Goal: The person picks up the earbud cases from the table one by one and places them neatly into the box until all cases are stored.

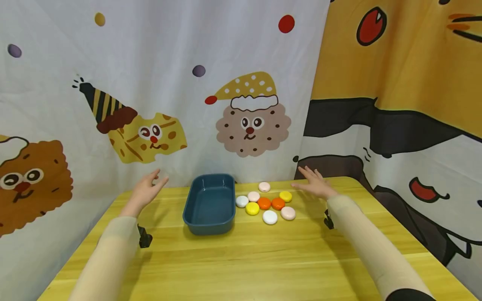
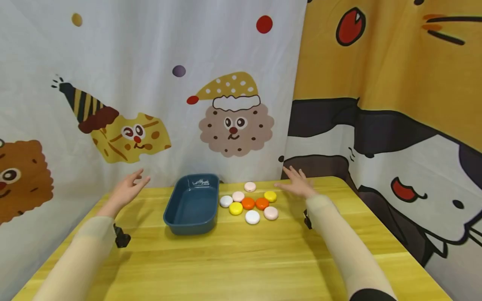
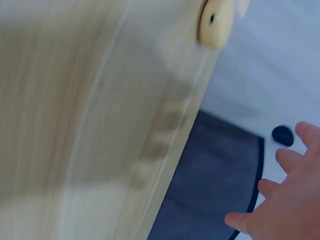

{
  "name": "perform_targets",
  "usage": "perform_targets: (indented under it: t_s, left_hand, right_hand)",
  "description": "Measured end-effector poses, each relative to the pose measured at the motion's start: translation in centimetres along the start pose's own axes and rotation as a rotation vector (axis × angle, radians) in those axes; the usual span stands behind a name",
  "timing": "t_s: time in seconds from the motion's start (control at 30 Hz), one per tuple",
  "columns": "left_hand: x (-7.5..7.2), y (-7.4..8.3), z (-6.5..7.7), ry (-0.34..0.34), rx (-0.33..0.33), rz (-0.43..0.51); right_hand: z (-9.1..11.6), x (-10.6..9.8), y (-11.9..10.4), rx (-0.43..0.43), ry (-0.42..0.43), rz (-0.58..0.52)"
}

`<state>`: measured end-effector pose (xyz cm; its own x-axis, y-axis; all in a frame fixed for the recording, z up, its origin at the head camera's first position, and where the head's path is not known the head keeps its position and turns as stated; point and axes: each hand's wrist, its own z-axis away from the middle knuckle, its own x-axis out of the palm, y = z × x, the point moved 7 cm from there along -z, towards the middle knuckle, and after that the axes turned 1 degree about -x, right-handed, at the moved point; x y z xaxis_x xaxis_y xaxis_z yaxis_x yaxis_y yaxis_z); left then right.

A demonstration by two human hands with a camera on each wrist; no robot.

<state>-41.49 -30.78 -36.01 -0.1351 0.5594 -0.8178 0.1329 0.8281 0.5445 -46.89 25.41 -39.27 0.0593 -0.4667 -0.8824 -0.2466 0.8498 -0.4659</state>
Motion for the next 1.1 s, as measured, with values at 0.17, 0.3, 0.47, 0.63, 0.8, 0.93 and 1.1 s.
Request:
perform_targets:
  t_s: [0.17,0.3,0.47,0.63,0.8,0.93,1.1]
  left_hand:
    - [1.1,-0.1,0.6,-0.037,-0.042,0.183]
    - [2.6,-0.2,1.0,-0.102,-0.087,0.371]
    - [4.4,0.5,1.7,-0.186,-0.112,0.542]
    - [5.8,0.9,2.5,-0.252,-0.121,0.642]
    - [7.4,0.6,3.1,-0.276,-0.139,0.73]
    - [8.6,0.6,3.5,-0.277,-0.135,0.756]
    - [9.2,1.2,3.8,-0.281,-0.12,0.765]
  right_hand:
    - [1.2,0.6,-2.3,-0.098,0.011,-0.102]
    - [1.9,1.7,-3.2,-0.124,-0.001,-0.199]
    - [2.8,2.9,-4.3,-0.129,-0.023,-0.282]
    - [3.4,4.2,-4.8,-0.09,-0.066,-0.353]
    - [3.9,5.0,-4.9,-0.057,-0.077,-0.364]
    - [4.7,5.9,-4.4,-0.02,-0.082,-0.373]
    - [5.1,6.6,-3.8,0.011,-0.091,-0.404]
